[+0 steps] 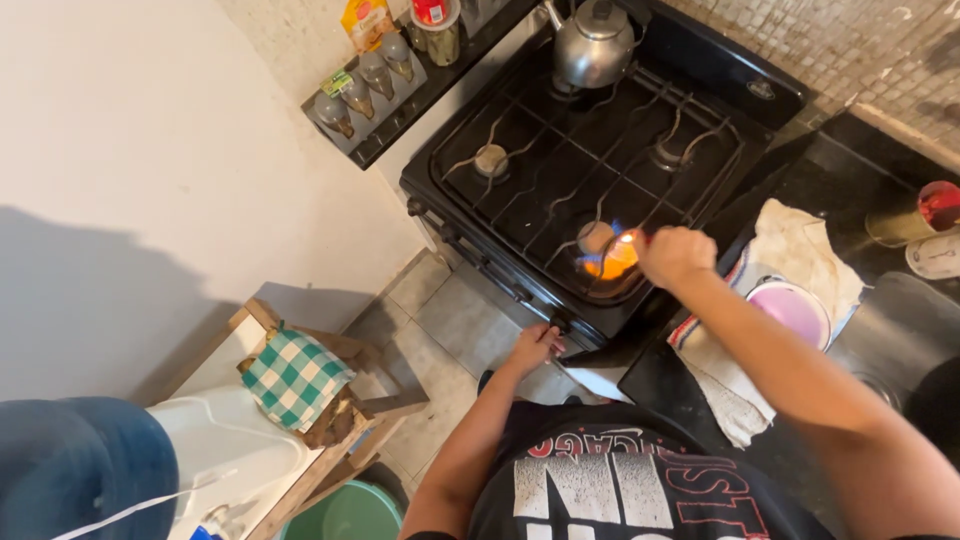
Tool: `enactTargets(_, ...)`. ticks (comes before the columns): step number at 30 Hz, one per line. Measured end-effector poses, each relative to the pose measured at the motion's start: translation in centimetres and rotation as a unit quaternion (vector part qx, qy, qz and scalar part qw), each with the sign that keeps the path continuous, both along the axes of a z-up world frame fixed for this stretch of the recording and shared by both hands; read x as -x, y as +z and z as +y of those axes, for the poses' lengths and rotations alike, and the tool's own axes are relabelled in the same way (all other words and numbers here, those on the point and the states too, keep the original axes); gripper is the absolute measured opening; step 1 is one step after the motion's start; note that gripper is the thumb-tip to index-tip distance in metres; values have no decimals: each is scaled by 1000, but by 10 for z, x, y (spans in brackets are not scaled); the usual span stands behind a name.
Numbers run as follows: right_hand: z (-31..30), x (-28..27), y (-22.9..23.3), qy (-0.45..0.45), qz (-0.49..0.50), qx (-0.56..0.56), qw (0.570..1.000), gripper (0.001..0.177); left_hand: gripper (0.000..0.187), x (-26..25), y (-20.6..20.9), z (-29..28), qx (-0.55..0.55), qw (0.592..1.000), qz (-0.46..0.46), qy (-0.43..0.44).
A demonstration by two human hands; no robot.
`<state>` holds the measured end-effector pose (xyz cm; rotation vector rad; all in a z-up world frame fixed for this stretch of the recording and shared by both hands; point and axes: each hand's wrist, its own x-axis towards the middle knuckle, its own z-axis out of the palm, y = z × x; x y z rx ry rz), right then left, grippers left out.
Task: Preparing wax mixtures, cutting paper, and melting wax on a stove for candle production
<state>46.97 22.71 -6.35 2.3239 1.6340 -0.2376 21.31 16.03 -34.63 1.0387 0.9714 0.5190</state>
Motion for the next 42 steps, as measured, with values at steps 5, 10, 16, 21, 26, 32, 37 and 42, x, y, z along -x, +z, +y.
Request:
enactTargets(5,-76,-31,117,-153,145,-78,974,87,34,0,40,3,-4,997,70,-18)
enactTargets(10,-203,-87,65,-192,151,-94,965,47,34,1,31,-3,57,998,7,20)
enactTargets(16,-286,6,-49,-48,10,-281,958,31,28,6,36,-5,148,986,-65,36)
enactTargets(21,-299,33,-78,-107,-73,-299,945,34,27,4,12,1,205,976,-76,5)
enactTargets(26,-302,1,-95,-214,-76,-360,905,23,25,8,21,7,267,952,-144,-26)
enactTargets(32,-274,-72,-96,-528,497,-438,530,41,25,9,8,7,320,921,-221,-22)
enactTargets(37,-254,-72,-82,-559,500,-417,514,32,26,12,18,7,341,907,-247,-29)
enactTargets(42,-240,-62,-65,-561,489,-447,496,32,23,12,15,7,357,898,-255,-34)
